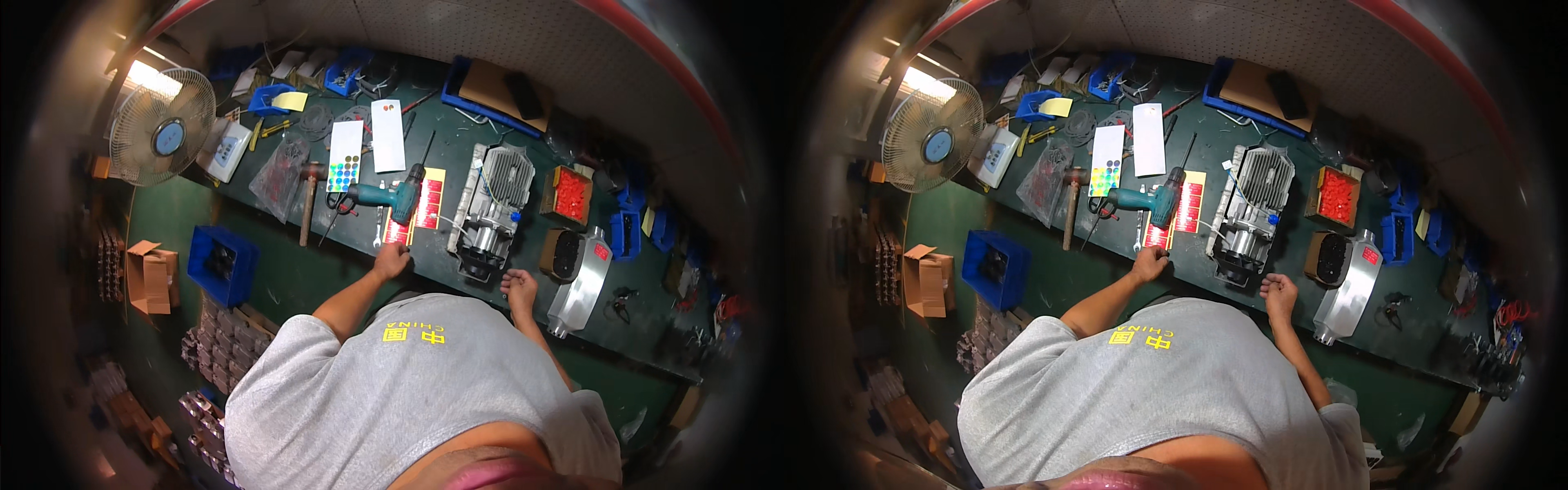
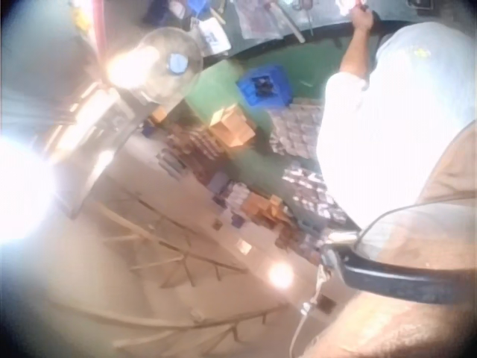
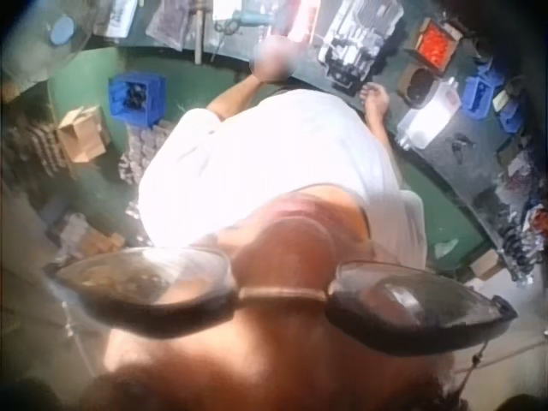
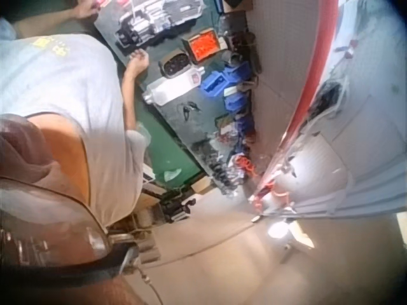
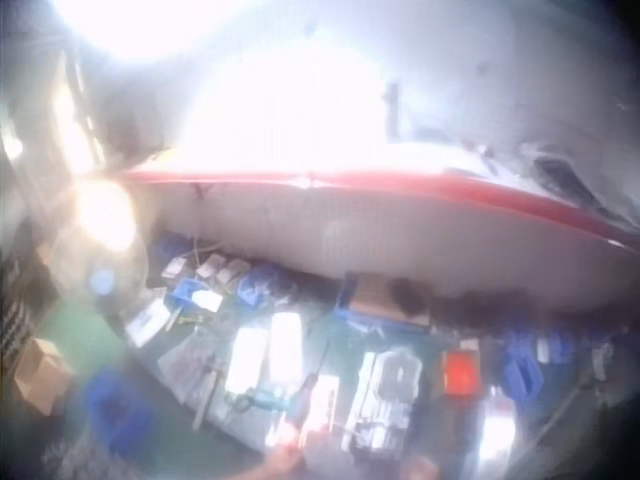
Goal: The person assembles an electronic device by applying labels to a metal casing, using a power drill to secure components, and connecting wires to a motor. The person handles various small parts and tools on a cluttered workbench.
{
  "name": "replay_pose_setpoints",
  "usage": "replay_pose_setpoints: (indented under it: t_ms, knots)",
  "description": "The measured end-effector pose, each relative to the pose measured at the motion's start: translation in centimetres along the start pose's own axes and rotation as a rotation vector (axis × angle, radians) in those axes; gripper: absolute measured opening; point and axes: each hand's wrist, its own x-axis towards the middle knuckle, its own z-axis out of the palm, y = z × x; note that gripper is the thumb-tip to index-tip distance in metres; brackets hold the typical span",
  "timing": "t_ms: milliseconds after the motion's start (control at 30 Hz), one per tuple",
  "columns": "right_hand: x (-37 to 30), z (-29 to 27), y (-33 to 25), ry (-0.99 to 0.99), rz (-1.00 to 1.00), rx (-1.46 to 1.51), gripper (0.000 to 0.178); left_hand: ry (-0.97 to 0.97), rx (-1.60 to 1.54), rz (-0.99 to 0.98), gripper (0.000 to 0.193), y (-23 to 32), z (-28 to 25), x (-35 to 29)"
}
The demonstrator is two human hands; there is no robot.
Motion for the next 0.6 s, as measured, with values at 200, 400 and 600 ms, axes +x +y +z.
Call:
replay_pose_setpoints:
  t_ms: [200, 400, 600]
  knots:
    - [0.3, 1.2, -0.2, 0.020, -0.083, 0.021, 0.022, -0.091, -0.099, 0.079, 0.030, -1.9, 1.8, 1.2]
    - [1.1, 0.5, -1.3, 0.083, -0.129, 0.070, 0.022, -0.178, -0.194, 0.030, 0.024, -4.6, 3.5, 2.3]
    - [4.3, -2.4, -3.0, 0.175, -0.203, 0.052, 0.020, -0.183, -0.179, 0.056, 0.024, -3.0, 2.8, 1.8]
